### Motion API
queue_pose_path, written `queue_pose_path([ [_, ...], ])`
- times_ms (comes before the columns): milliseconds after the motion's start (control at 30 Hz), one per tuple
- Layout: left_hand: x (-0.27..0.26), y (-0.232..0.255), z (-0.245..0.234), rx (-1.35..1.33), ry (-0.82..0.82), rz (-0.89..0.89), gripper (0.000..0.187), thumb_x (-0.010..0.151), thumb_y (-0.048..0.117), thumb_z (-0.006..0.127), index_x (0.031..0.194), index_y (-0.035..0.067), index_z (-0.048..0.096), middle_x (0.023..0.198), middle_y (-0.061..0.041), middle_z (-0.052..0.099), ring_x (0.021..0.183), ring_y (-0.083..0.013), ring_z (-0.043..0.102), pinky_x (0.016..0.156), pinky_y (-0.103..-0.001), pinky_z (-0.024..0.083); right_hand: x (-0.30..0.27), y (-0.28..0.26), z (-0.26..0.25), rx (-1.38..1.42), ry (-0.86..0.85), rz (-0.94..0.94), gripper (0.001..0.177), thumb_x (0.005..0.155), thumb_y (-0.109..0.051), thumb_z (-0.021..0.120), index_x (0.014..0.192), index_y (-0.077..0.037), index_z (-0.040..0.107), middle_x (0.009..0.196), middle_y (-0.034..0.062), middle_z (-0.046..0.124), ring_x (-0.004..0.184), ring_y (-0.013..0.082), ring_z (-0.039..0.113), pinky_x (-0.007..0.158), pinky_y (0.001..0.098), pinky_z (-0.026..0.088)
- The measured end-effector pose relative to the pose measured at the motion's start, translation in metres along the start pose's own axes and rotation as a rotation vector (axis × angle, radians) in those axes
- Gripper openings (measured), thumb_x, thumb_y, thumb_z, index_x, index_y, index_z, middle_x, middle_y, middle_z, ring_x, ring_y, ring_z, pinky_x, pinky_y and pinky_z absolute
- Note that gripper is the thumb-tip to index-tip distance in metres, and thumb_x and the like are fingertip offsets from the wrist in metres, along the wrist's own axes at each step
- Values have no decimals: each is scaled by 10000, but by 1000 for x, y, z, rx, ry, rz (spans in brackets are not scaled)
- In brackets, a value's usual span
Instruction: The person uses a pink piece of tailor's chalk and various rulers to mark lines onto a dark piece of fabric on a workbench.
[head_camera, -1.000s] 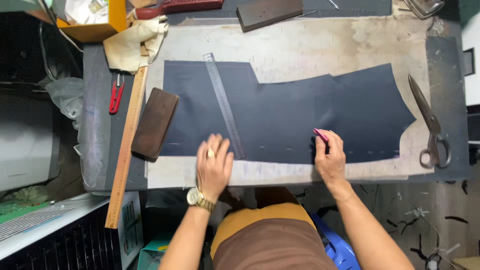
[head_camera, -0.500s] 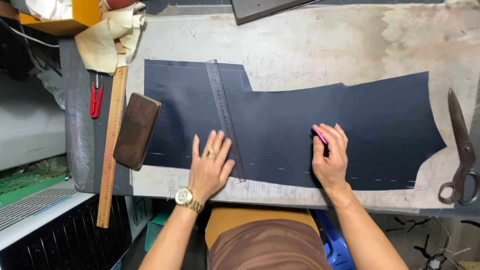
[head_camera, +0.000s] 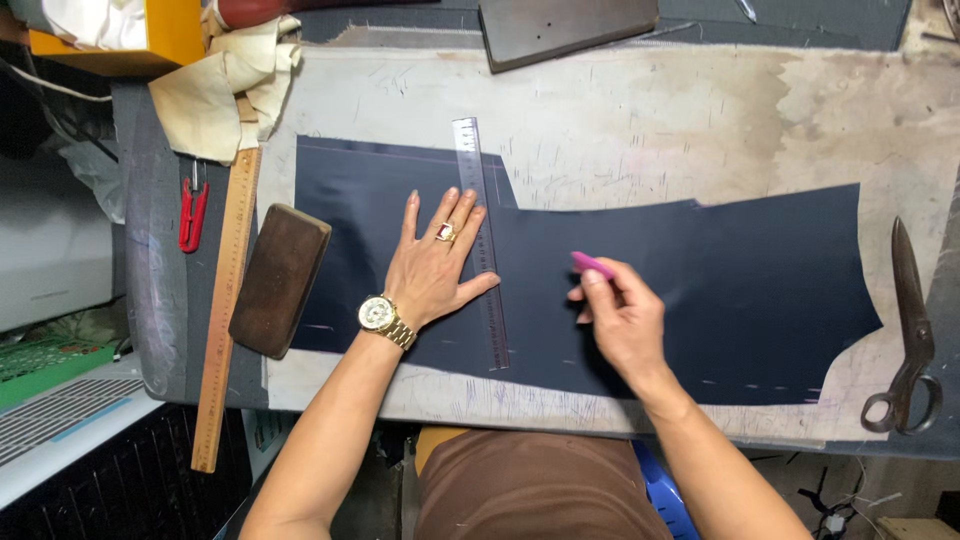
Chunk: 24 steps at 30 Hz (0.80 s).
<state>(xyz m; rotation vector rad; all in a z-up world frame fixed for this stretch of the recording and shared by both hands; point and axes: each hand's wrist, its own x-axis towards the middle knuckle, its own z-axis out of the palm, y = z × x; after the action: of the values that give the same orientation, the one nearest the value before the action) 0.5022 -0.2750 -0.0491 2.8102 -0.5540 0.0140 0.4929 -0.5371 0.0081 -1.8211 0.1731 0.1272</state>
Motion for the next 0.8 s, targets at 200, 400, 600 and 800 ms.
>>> queue_pose_path([
  [200, 22, -9, -6, -87, -142, -48, 913, 939, 718, 543, 1582, 87, 393, 1702, -134, 246, 1580, -286, 167, 1251, -661, 17, 44, 6, 57, 321, -211, 264, 235, 1017, -90, 597, 1198, 13, 706, 671, 226, 697, 403, 224, 640, 373, 295, 554],
  [400, 31, -21, -9, -122, -164, -18, 876, 954, 648, 583, 1584, 68, 398, 1687, -177, 274, 1572, -314, 189, 1225, -692, 36, 70, -2, 70, 273, -214, 254, 205, 1016, -83, 621, 1150, 37, 720, 636, 224, 680, 357, 191, 581, 320, 281, 526],
  [600, 35, -21, -1, -111, -94, -3, 886, 941, 649, 647, 1564, 51, 446, 1661, -209, 317, 1550, -355, 242, 1211, -701, 82, 76, 20, 72, 188, -133, 154, 193, 985, -3, 672, 1156, 71, 725, 834, 181, 668, 593, 210, 700, 374, 284, 578],
  [800, 36, -22, 0, -127, -103, 3, 897, 932, 632, 681, 1566, 41, 450, 1662, -219, 315, 1551, -374, 229, 1203, -703, 63, 82, 24, 69, 183, -107, 174, 172, 980, -22, 708, 1113, 86, 704, 785, 178, 707, 639, 201, 734, 430, 261, 596],
])
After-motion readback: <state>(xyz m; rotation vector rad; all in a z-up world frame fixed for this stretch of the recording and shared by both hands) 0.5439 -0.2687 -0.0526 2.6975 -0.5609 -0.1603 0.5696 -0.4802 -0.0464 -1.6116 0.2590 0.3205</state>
